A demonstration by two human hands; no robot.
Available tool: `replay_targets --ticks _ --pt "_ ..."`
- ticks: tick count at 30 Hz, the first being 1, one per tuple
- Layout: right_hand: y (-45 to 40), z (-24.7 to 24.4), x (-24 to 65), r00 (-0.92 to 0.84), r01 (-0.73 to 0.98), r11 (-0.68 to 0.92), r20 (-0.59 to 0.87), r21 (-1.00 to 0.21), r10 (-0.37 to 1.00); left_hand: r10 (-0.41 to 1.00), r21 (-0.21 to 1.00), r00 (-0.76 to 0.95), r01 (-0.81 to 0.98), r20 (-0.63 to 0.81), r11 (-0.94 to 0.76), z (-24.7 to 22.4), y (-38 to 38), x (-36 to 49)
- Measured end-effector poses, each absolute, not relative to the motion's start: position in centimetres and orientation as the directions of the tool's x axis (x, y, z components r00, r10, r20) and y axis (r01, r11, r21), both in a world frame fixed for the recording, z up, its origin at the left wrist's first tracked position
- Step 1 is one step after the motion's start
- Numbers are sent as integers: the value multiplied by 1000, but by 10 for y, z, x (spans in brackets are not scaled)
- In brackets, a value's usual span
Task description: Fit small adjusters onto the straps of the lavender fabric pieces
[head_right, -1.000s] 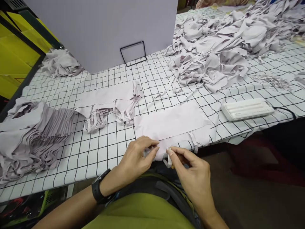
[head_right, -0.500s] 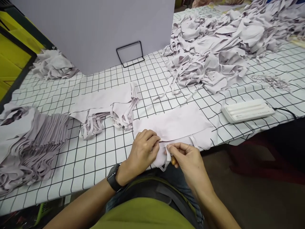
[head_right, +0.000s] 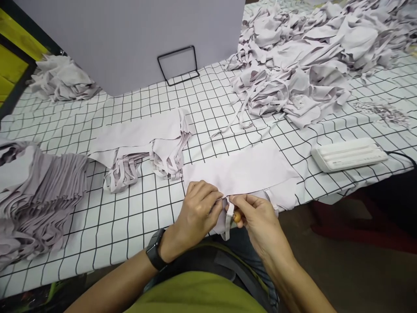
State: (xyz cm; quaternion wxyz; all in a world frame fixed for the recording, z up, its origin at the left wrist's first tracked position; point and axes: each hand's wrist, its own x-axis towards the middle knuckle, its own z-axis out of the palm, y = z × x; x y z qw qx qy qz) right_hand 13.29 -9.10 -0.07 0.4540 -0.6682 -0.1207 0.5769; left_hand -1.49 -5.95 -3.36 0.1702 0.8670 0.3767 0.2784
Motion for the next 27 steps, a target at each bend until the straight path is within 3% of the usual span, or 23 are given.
replay_targets --ticks 15,27 --pt "-95 -5 131 273 -251 -558 -611 -791 743 657 344 683 563 319 -752 -30 -60 -15" --pt "-91 -4 135 322 -325 -551 -638 -769 700 663 372 653 550 366 -747 -33 -61 -14"
